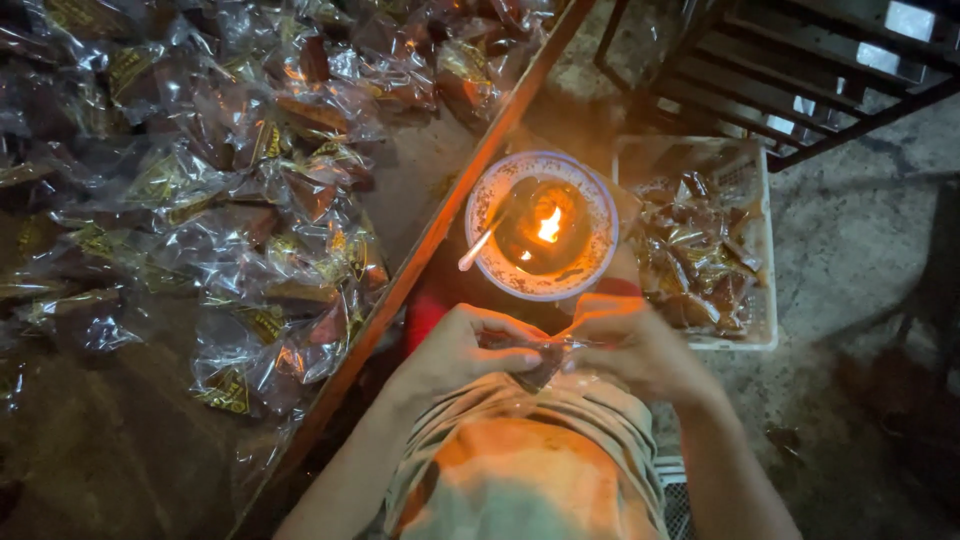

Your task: Sealing small plastic bags containing food items by folding the top and passing it through a candle flame to heat-seal the plastic.

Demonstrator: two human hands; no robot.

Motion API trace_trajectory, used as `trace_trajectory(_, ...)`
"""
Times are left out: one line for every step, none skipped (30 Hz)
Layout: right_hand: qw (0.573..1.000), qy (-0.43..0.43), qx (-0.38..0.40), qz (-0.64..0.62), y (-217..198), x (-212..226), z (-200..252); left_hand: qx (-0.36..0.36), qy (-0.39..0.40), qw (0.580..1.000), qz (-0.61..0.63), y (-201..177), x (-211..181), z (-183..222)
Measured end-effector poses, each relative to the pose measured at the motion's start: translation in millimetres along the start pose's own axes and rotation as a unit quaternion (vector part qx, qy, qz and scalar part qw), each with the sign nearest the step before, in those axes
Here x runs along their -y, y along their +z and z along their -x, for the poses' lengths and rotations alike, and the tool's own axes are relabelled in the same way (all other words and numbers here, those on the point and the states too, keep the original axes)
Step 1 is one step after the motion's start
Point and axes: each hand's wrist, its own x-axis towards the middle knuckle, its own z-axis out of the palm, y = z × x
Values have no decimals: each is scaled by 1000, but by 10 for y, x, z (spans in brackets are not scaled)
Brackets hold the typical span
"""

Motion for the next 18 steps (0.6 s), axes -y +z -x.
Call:
trace_trajectory(1000, 2, -2, -2, -24, -95, 11, 2, -3, 1000, 0, -9, 7, -12)
trace_trajectory(999, -7, -41, 13, -51, -190, 25, -9, 28, 999, -33, -15, 15, -23)
trace_trajectory(996, -16, -80, 29, -76, -284, 39, -20, 58, 996, -65, -20, 23, -34)
trace_trajectory(996, -15, -82, 28, 4, -364, 55, -18, 57, 996, -66, -10, 46, -67)
trace_trajectory(989, 26, -143, 16, 84, -441, 71, -44, 97, 986, -131, 2, 65, -99)
trace_trajectory(977, 67, -202, 5, 153, -513, 83, -69, 138, 969, -195, 18, 78, -138)
trace_trajectory(977, 67, -204, 5, 227, -456, 81, -68, 138, 969, -195, 65, 71, -144)
trace_trajectory(980, 55, -186, 44, 295, -401, 63, -94, 148, 961, -213, 104, 57, -161)
trace_trajectory(981, 43, -168, 83, 364, -347, 45, -120, 159, 953, -230, 141, 44, -178)
trace_trajectory(981, 44, -169, 82, 350, -492, 89, -119, 158, 953, -230, 130, 104, -199)
trace_trajectory(971, 28, -213, 109, 337, -641, 134, -81, 134, 974, -165, 119, 167, -221)
trace_trajectory(957, 13, -256, 136, 325, -790, 182, -44, 109, 988, -98, 110, 235, -241)
trace_trajectory(957, 14, -255, 136, 299, -702, 152, -44, 108, 988, -97, 146, 283, -195)
trace_trajectory(947, 18, -293, 130, 277, -615, 114, -8, 76, 991, -108, 173, 326, -150)
trace_trajectory(935, 23, -331, 125, 254, -529, 77, 27, 44, 992, -119, 201, 371, -105)
trace_trajectory(934, 26, -333, 125, 175, -620, 111, 30, 42, 992, -118, 192, 272, -126)
trace_trajectory(907, 38, -407, 100, 95, -711, 146, -24, 43, 993, -107, 183, 171, -147)
trace_trajectory(873, 47, -480, 75, 3, -798, 158, -78, 47, 991, -96, 163, 56, -187)
